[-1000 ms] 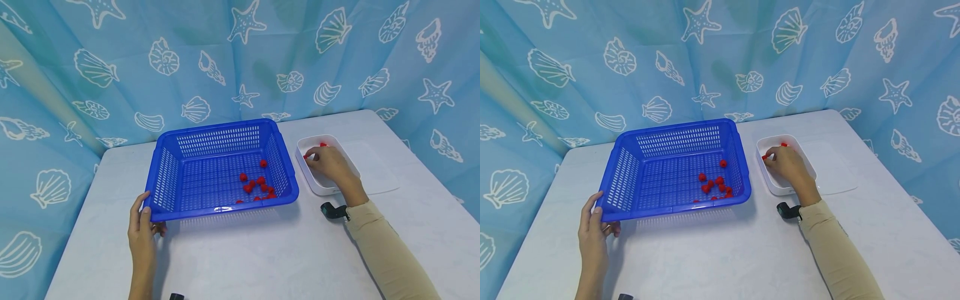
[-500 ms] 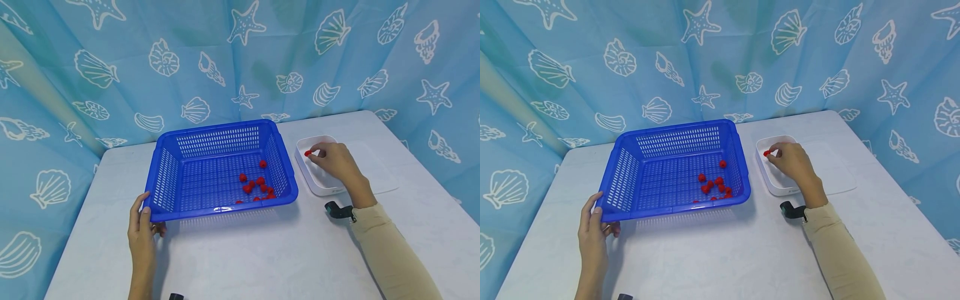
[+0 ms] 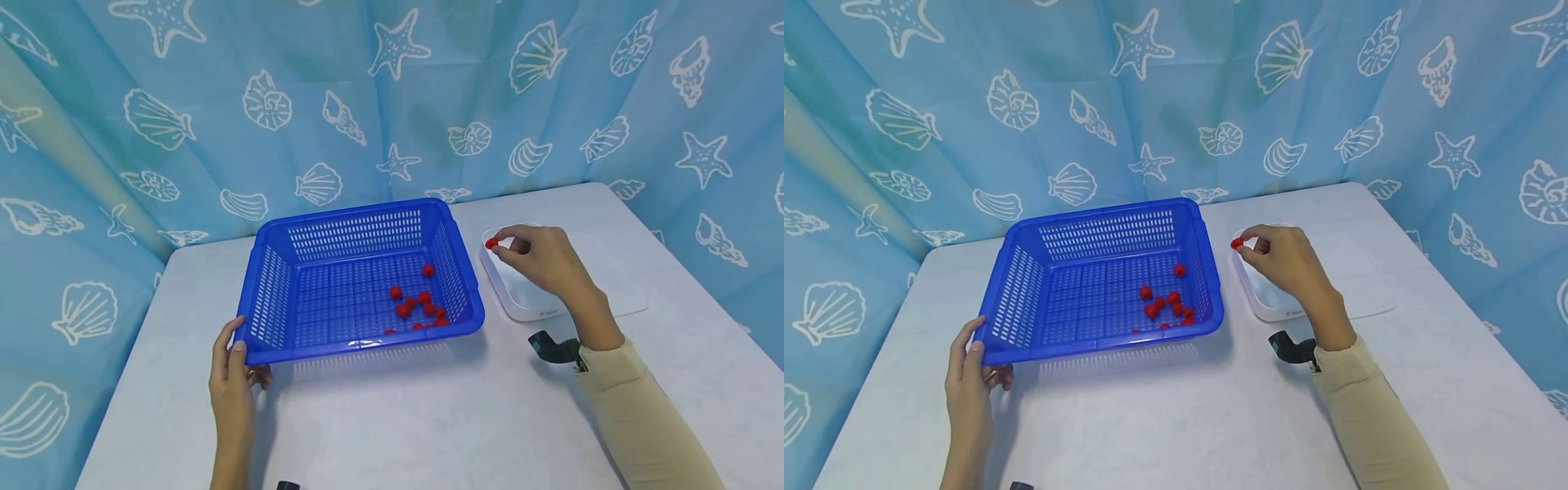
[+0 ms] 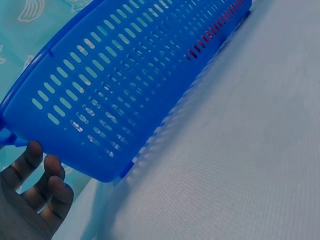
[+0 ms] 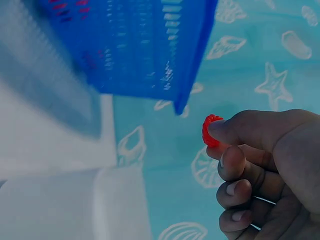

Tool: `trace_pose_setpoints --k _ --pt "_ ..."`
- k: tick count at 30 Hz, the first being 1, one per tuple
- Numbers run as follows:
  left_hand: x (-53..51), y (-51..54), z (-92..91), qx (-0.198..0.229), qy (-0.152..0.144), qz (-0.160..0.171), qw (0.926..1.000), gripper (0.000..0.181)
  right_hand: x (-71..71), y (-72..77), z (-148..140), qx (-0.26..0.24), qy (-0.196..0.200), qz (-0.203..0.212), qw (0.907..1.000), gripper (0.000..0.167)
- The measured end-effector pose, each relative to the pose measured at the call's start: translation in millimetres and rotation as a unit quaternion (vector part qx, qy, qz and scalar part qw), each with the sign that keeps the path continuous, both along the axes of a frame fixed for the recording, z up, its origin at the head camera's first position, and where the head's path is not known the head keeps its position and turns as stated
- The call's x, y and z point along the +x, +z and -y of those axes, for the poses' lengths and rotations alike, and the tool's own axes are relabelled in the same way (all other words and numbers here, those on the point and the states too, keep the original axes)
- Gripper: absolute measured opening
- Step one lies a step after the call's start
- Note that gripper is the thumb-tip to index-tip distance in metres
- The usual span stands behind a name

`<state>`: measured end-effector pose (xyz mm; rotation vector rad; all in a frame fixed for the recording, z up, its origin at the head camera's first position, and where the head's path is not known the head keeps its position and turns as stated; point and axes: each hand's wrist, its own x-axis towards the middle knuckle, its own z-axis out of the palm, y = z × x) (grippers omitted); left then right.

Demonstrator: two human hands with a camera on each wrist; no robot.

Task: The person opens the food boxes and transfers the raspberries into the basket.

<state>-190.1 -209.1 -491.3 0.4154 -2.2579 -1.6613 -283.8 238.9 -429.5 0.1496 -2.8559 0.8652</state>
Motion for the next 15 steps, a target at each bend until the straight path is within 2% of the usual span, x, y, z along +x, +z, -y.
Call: trace_pose_setpoints --k 9,15 --pt "-0.2 0.1 1.7 0.000 -0.002 0.002 1.0000 0.044 14.8 17.1 16 -0.005 0.043 -0.071 0.9965 0.023" --pt "1.5 0.4 1.9 0.002 -0.003 0.006 1.0000 0.044 21.6 23.4 25 -0.015 0.073 -0.074 0.9945 0.021"
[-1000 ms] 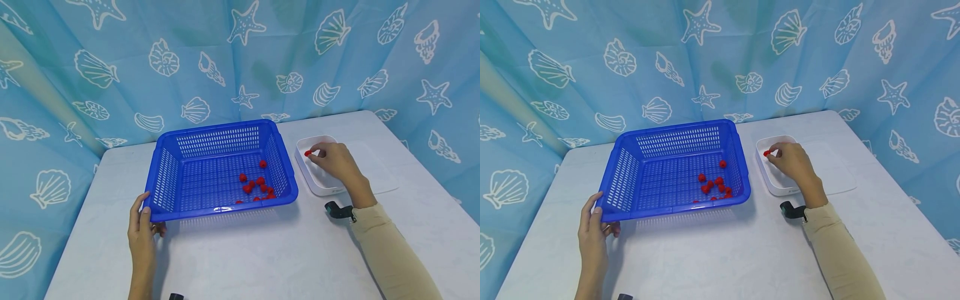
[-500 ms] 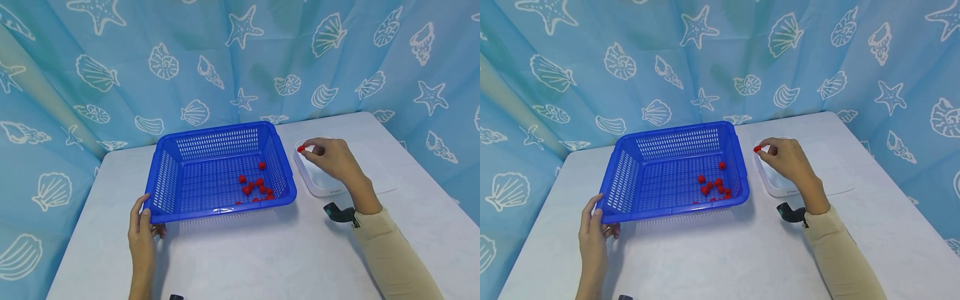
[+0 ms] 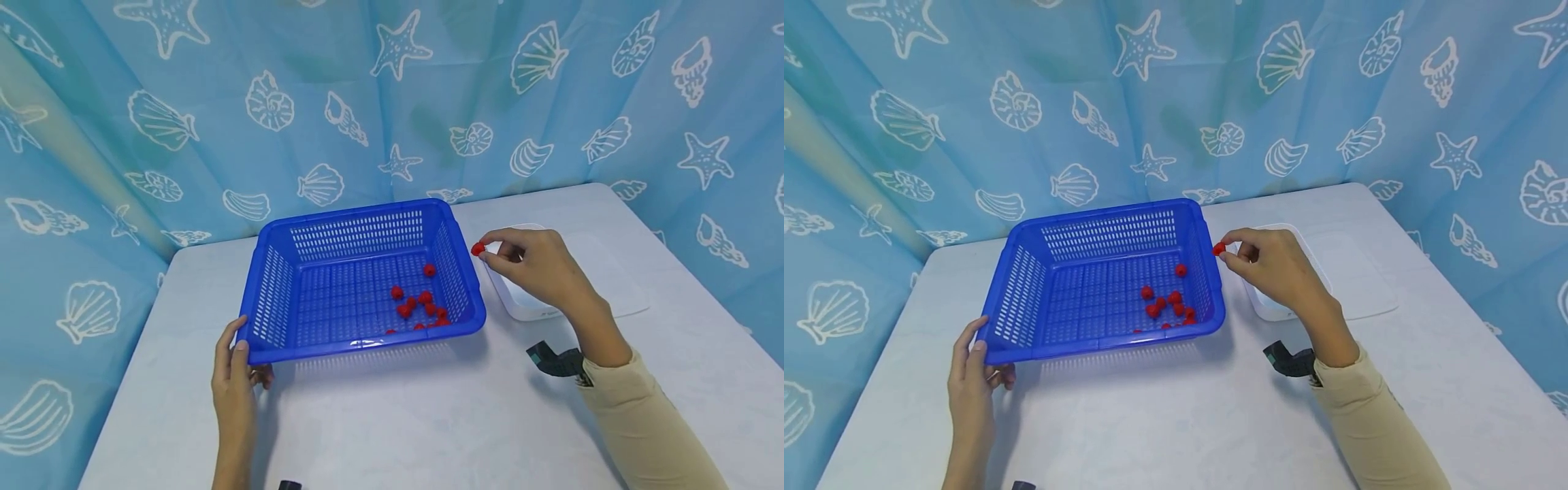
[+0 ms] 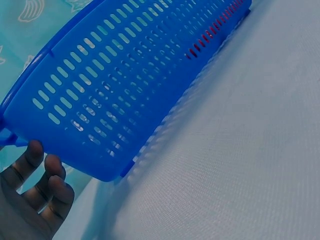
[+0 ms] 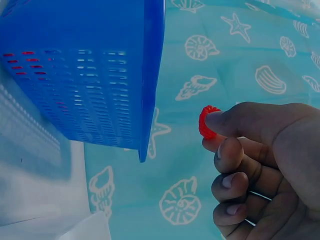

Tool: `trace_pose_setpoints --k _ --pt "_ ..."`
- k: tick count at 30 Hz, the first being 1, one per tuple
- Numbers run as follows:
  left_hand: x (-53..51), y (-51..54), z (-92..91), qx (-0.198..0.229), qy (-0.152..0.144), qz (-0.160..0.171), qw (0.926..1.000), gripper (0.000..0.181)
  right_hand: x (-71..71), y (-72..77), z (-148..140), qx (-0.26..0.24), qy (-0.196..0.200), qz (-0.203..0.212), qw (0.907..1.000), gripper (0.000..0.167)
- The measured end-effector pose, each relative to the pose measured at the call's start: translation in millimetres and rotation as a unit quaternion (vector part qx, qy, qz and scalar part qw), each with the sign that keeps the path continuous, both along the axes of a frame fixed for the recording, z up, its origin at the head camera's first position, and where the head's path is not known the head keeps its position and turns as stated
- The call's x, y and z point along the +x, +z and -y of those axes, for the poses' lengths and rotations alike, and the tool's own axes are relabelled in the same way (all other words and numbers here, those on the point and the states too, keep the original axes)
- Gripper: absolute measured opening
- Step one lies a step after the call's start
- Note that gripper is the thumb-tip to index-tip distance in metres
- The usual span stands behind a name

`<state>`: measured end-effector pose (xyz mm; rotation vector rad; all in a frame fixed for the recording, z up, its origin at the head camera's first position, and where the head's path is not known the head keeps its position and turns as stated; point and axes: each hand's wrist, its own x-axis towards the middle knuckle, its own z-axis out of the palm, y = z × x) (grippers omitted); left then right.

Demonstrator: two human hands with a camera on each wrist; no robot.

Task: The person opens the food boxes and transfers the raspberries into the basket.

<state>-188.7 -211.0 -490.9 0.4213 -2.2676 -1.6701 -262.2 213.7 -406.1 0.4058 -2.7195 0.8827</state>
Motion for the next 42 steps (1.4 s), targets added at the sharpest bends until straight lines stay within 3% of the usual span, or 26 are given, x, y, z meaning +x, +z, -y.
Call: trace_pose_setpoints --k 6,14,20,25,30,31,33,37,42 --pt "-0.4 -0.5 -0.7 -0.007 0.002 -0.003 1.0000 0.044 3.9 3.8 5 0.004 0.024 -0.022 0.9995 0.019" --pt "-1.7 0.8 -2.0 -0.004 -0.001 0.000 1.0000 0.043 13.5 10.9 11 -0.002 0.020 -0.024 0.9995 0.021" --pt "-3.0 -0.5 -2.8 -0.010 0.009 -0.003 0.9999 0.045 16.6 11.6 15 0.000 0.041 -0.025 0.9988 0.022" --pt "-2.9 -2.7 -2.7 -0.014 0.011 -0.002 0.9998 0.047 21.1 15.9 14 0.007 0.037 -0.045 0.9983 0.021" --pt "-11.0 -27.1 6.5 -0.014 0.022 -0.002 0.9997 0.044 23.1 19.6 5 0.009 0.035 -0.078 0.9963 0.018" --pt "-10.7 -26.9 6.1 -0.013 0.021 0.000 0.9997 0.044 23.0 20.1 2 0.008 0.033 -0.084 0.9959 0.017" --pt "-8.7 -23.2 4.3 -0.010 0.021 0.005 0.9997 0.042 21.8 20.9 -5 0.005 0.025 -0.093 0.9953 0.017" --pt "1.1 1.8 -4.4 -0.008 0.006 0.016 0.9998 0.043 19.0 22.4 -26 0.002 -0.033 -0.078 0.9964 0.019" --pt "0.4 0.8 -1.2 -0.004 0.004 0.017 0.9998 0.043 11.3 17.7 -47 0.001 -0.118 -0.013 0.9930 0.028"
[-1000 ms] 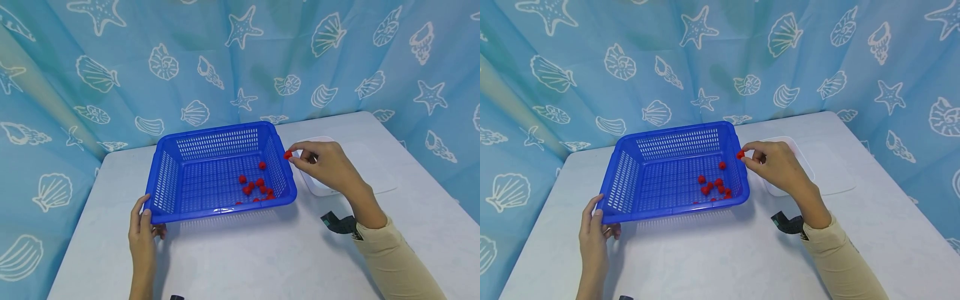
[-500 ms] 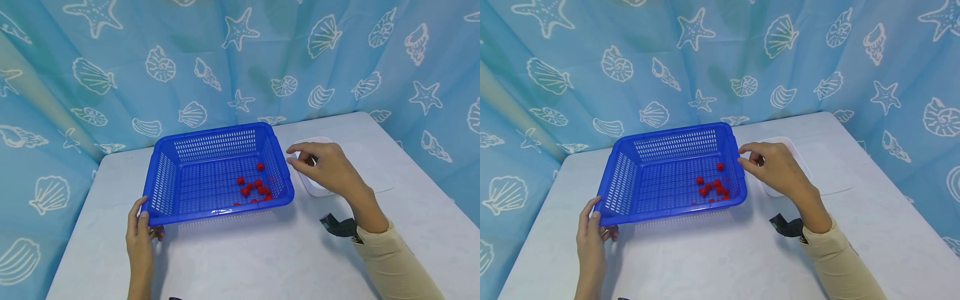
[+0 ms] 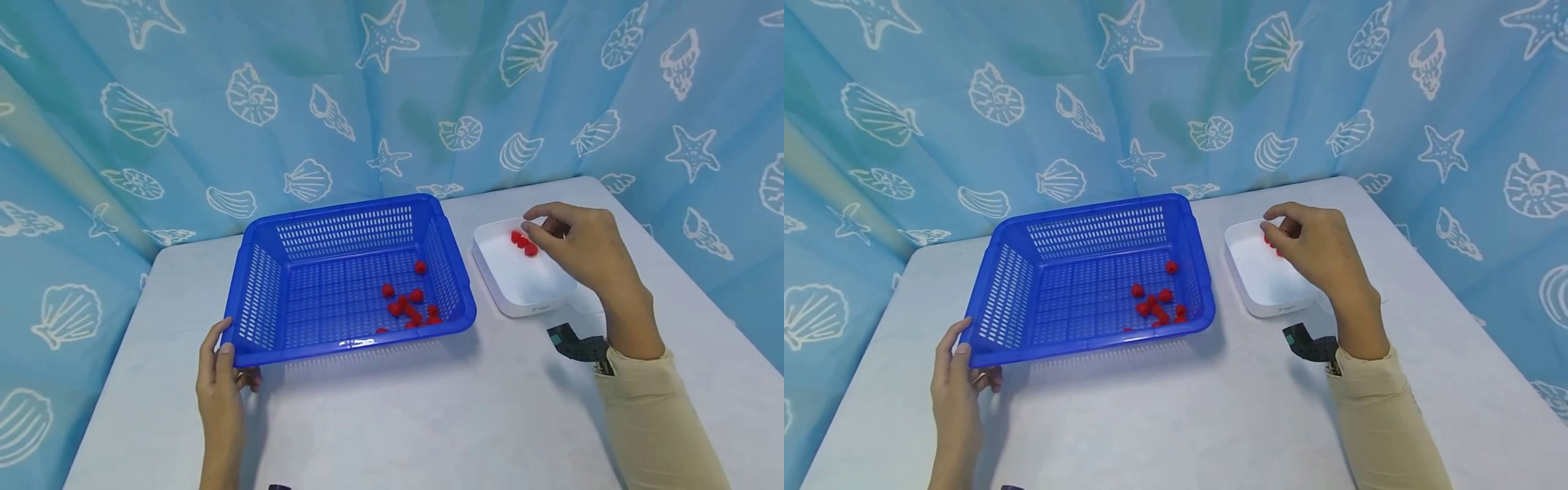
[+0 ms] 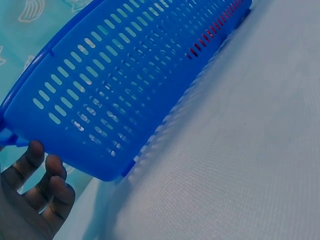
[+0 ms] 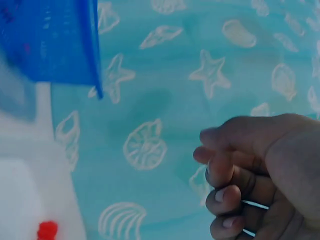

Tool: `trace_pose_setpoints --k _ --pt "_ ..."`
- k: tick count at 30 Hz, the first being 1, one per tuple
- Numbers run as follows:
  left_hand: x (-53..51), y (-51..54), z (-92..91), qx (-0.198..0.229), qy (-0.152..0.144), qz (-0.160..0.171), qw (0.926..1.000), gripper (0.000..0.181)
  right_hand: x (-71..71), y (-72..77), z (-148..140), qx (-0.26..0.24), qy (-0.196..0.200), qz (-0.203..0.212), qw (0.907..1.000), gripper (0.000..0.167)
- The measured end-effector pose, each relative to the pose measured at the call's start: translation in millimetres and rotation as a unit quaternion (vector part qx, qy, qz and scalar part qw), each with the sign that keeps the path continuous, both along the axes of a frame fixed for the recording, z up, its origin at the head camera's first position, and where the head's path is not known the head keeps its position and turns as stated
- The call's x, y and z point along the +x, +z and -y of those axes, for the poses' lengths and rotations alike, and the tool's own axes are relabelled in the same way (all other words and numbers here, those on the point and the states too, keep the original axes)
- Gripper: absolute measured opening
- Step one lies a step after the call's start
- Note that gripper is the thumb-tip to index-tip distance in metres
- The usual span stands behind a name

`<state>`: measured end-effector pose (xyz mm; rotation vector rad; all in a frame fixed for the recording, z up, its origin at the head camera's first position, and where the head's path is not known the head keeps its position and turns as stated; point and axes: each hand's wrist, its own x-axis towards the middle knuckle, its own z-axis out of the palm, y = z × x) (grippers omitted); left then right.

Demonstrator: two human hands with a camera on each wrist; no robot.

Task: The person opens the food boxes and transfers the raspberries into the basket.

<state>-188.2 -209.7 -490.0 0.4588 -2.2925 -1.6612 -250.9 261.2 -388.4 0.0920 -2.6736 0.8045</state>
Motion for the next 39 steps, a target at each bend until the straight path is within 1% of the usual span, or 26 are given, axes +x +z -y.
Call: trace_pose_setpoints --k 5,8,10,14,20,23,26,30,36,37,39 --pt "0.4 -3.3 2.7 0.005 0.012 0.003 0.9999 0.043 -14.1 -12.8 -7 0.009 -0.049 0.063 0.9968 0.032" --pt "1.1 -3.9 2.3 0.007 0.020 -0.002 0.9998 0.044 -23.4 -21.4 -9 0.019 -0.075 0.105 0.9915 0.034" --pt "1.8 -3.5 2.0 0.009 0.022 -0.002 0.9997 0.043 -28.5 -26.9 -11 0.022 -0.086 0.136 0.9868 0.036" --pt "1.8 -3.1 1.8 0.010 0.019 0.002 0.9998 0.042 -34.5 -37.1 -17 0.017 -0.087 0.185 0.9788 0.041" --pt "0.2 -2.5 0.5 0.008 0.018 0.003 0.9998 0.043 -39.9 -51.2 -21 0.004 -0.065 0.258 0.9640 0.054" --pt "-0.1 -2.3 0.1 0.001 0.019 0.001 0.9998 0.043 -42.5 -57.1 -19 0.009 -0.063 0.270 0.9609 0.056" --pt "-0.4 -1.9 -0.3 -0.004 0.019 -0.003 0.9998 0.043 -43.7 -60.2 -17 0.021 -0.067 0.268 0.9608 0.056" --pt "-0.7 -0.4 -1.3 -0.007 0.017 -0.008 0.9998 0.043 -43.2 -62.5 -15 0.023 -0.074 0.271 0.9594 0.056" --pt "-0.4 0.1 -2.6 -0.006 0.018 -0.006 0.9998 0.043 -44.8 -67.0 -11 0.025 -0.072 0.303 0.9499 0.044" --pt "-0.4 0.0 -2.9 -0.005 0.018 -0.005 0.9998 0.043 -45.1 -67.6 -11 0.025 -0.071 0.305 0.9493 0.042" --pt "-0.1 -0.1 -3.6 -0.005 0.019 -0.004 0.9998 0.043 -45.3 -68.2 -10 0.025 -0.069 0.299 0.9514 0.044"
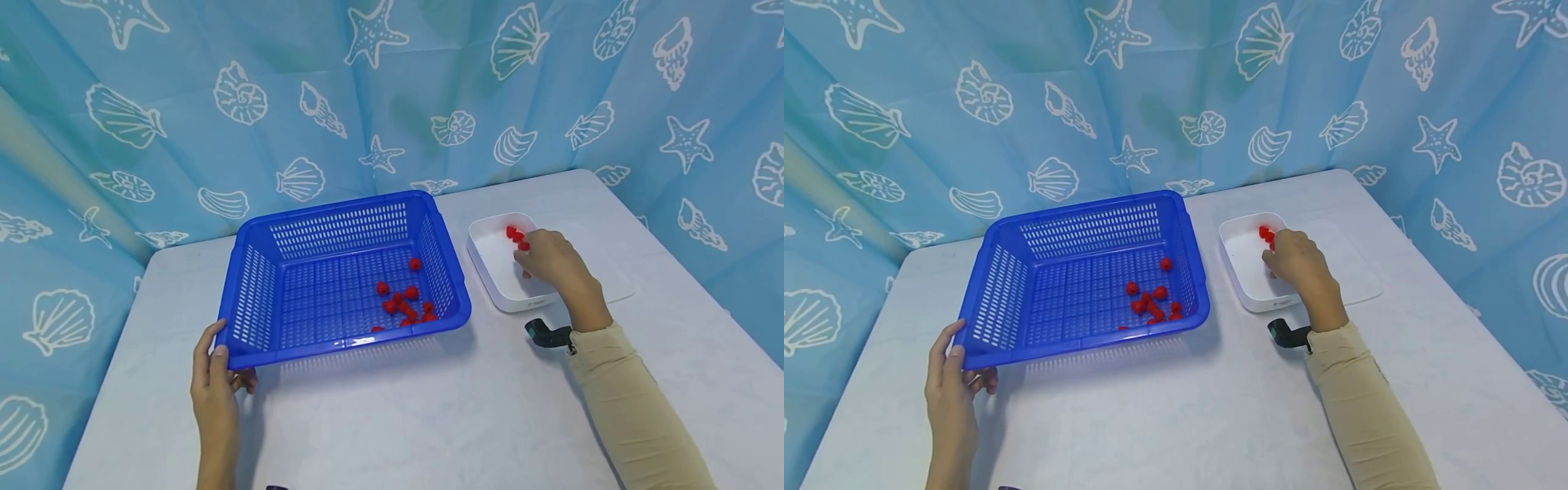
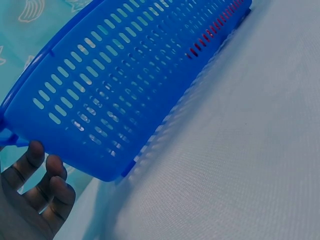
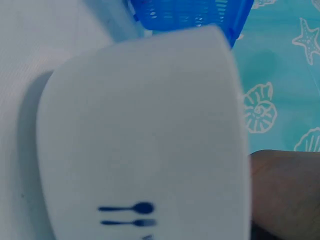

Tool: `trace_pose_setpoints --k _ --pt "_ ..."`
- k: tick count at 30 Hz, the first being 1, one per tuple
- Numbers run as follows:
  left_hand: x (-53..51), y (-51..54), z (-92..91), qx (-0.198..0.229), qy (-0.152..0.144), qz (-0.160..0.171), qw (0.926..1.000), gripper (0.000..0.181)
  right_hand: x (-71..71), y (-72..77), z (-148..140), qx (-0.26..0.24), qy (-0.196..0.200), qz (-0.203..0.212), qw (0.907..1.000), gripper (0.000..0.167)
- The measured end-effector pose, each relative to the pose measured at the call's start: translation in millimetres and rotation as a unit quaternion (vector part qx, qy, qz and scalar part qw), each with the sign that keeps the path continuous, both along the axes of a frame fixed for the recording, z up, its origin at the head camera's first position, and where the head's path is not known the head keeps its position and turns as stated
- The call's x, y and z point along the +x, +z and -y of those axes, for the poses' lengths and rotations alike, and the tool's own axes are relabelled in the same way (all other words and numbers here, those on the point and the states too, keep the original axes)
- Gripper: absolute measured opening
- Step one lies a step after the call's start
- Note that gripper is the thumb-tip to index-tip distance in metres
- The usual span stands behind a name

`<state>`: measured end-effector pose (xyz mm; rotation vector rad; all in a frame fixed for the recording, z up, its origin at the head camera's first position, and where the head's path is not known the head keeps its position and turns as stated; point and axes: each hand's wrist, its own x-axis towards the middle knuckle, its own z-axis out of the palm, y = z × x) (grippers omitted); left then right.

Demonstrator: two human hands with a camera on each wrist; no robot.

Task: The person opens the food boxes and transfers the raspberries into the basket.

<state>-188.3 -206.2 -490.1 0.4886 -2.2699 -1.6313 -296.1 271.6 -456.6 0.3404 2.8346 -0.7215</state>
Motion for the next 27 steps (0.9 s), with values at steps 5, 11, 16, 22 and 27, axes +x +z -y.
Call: trace_pose_setpoints --k 5,11,16,22,27 --pt "0.0 -0.6 0.2 0.002 -0.002 -0.003 1.0000 0.043 -0.1 0.3 -0.3 -0.004 -0.007 -0.017 0.9998 0.053" --pt "0.2 -1.0 0.5 0.003 -0.003 -0.002 1.0000 0.043 -1.6 -2.6 2.5 0.000 0.006 -0.015 0.9999 0.046" --pt "0.0 -1.6 0.7 0.001 -0.003 0.001 1.0000 0.042 -1.7 -3.0 5.1 0.006 0.015 -0.039 0.9991 0.037" --pt "-0.7 -2.7 1.5 0.000 -0.004 0.001 1.0000 0.043 -0.5 -4.0 5.3 0.000 0.006 -0.032 0.9995 0.037" --pt "-0.6 -3.6 2.4 0.000 -0.004 0.002 1.0000 0.043 -1.1 -2.2 6.9 -0.019 0.010 -0.048 0.9986 0.039"
